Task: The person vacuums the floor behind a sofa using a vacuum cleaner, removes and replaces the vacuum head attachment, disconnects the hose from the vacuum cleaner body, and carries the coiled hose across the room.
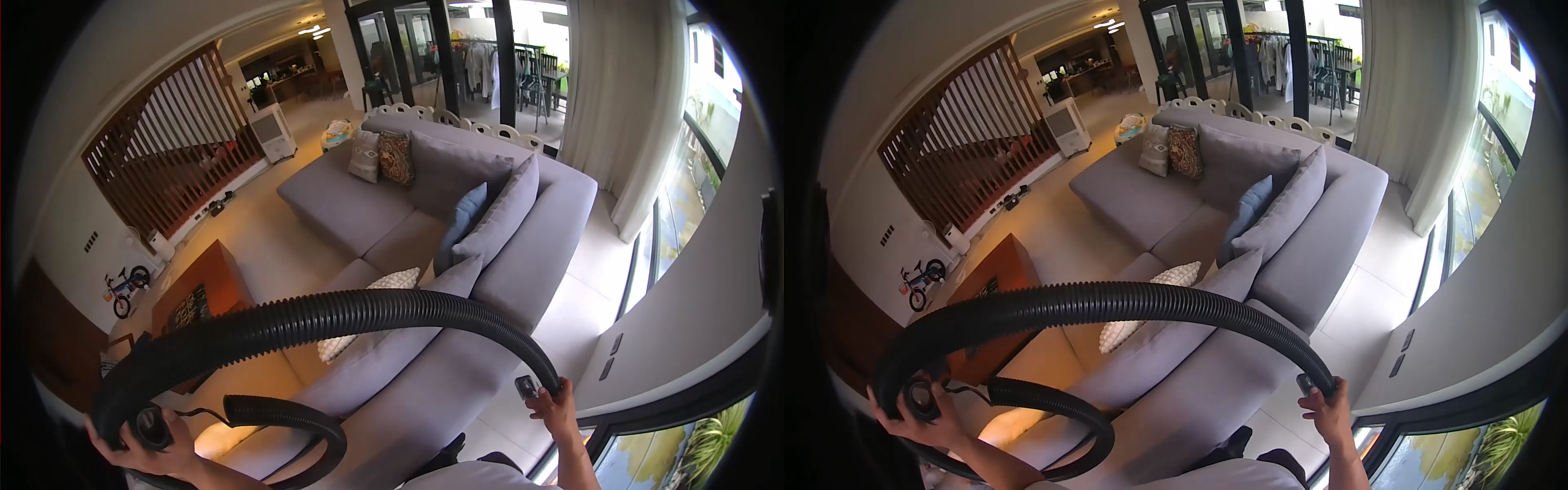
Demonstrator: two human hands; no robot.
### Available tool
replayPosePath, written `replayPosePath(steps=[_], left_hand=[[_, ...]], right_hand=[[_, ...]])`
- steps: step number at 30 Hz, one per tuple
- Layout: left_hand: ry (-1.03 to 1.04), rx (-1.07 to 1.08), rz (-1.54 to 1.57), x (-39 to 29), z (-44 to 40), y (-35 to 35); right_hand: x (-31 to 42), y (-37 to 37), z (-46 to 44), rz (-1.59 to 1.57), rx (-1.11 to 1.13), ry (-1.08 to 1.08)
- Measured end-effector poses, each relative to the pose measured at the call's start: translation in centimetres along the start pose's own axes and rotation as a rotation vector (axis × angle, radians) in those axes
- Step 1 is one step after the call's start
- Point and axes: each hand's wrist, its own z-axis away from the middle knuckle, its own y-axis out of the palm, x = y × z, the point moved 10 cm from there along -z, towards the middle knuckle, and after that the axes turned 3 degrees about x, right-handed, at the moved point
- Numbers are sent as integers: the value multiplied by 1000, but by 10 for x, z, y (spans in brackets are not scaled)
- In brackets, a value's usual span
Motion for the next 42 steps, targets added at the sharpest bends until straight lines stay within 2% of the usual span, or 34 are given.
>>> replayPosePath(steps=[6,10,16,22,24,28,29,32,36,38,40,42], left_hand=[[10,15,92,-131,-47,59],[13,-2,37,-233,-75,57],[50,-22,31,-380,-133,64],[-37,-60,-30,-459,-168,78],[-50,-54,33,-494,-177,99],[26,-23,-126,-568,-177,141],[-74,-167,253,-621,-210,154],[-69,-106,236,-702,-230,208],[12,-172,235,-814,-262,278],[122,114,73,-839,-259,332],[156,-176,243,-895,-279,340],[139,-203,351,-953,-306,357]], right_hand=[[44,-90,-117,-40,-124,-27],[70,-167,-215,-41,-122,-50],[150,-271,-357,37,-147,-65],[202,-321,-460,94,-115,-156],[208,-336,-492,94,-145,-153],[218,-373,-560,32,-156,-74],[219,-381,-577,25,-143,-53],[230,-411,-613,29,-122,67],[239,-467,-661,147,-115,139],[236,-502,-681,124,-205,191],[241,-535,-700,156,-248,199],[253,-572,-718,198,-356,210]])
